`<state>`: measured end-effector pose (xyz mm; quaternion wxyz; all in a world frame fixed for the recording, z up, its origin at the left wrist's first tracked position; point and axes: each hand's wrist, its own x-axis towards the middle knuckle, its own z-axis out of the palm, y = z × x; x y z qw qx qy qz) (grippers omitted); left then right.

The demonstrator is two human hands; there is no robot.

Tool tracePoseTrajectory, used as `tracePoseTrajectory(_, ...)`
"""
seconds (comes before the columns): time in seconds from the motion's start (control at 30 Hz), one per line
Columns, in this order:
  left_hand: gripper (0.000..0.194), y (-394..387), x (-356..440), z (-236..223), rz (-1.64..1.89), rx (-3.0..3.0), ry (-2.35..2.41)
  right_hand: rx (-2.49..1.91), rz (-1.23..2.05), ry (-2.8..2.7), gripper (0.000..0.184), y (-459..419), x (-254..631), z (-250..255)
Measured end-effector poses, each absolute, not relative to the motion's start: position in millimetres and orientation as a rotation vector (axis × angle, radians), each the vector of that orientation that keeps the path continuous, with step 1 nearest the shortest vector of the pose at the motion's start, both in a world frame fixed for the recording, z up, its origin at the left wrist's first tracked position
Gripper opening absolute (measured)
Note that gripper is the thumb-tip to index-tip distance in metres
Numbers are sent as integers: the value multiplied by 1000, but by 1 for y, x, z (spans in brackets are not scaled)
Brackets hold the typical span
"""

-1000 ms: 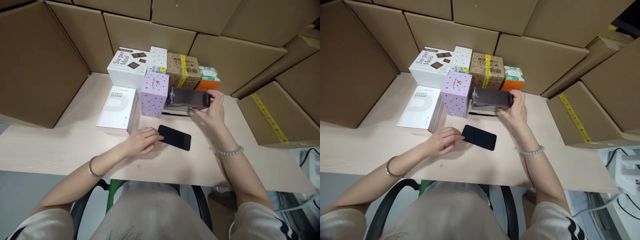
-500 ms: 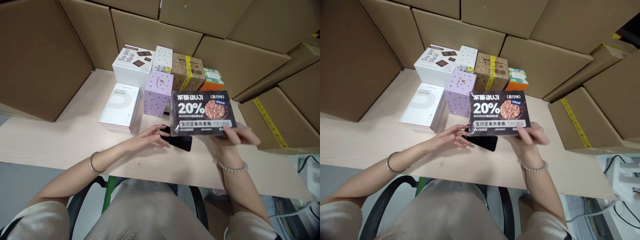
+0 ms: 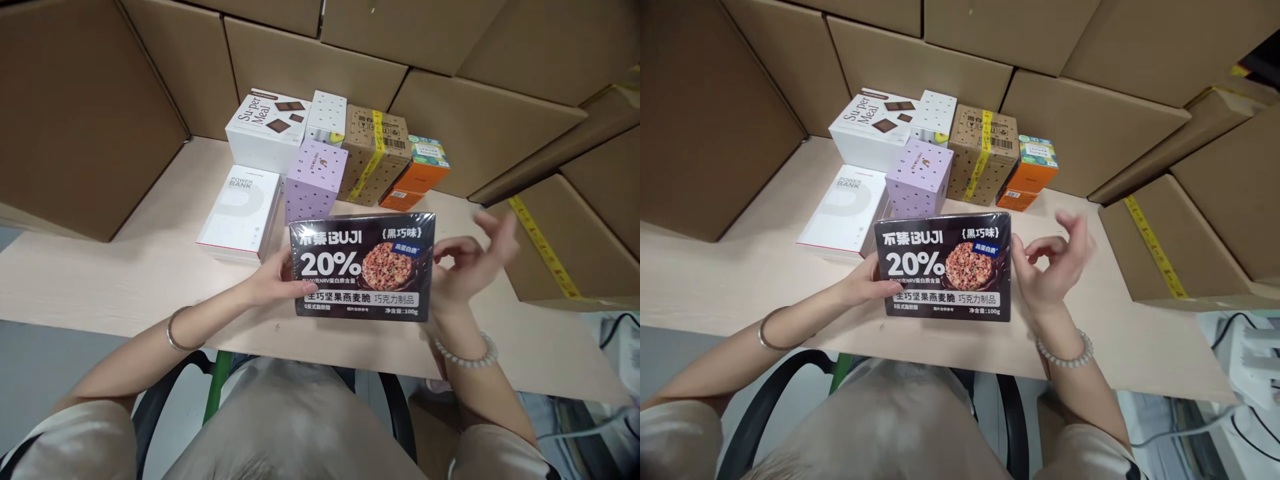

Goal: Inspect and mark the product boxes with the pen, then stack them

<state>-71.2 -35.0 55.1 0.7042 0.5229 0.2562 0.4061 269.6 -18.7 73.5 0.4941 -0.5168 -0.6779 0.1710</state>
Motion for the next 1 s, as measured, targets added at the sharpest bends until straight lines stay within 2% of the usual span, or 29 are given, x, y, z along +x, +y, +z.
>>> tracePoseTrajectory(0.07,68,-32,-71,55,895,1176,589,-1282,796,-1538,69,-13,270,87)
tracePoseTrajectory(0.17,68,-30,-70,55,869,1191,645,-1236,1498,-1516,76,-18,271,96)
tracePoseTrajectory(0.23,71,-29,-70,54,853,1215,691,-1248,1650,-1567,66,-23,267,97)
tracePoseTrajectory(0.4,74,-28,-72,55,853,1320,728,-1241,1546,-1608,69,-27,255,98)
tracePoseTrajectory(0.53,91,-25,-77,54,873,1359,600,-1124,1298,-1747,62,-24,263,94)
tracePoseTrajectory(0.77,107,-21,-89,48,690,1015,443,-916,938,-1828,63,-16,269,86)
tracePoseTrajectory(0.9,94,-20,-87,49,730,888,531,-744,793,-1977,48,-11,263,88)
tracePoseTrajectory(1.0,81,-19,-84,53,788,882,613,-788,764,-2019,49,-7,265,79)
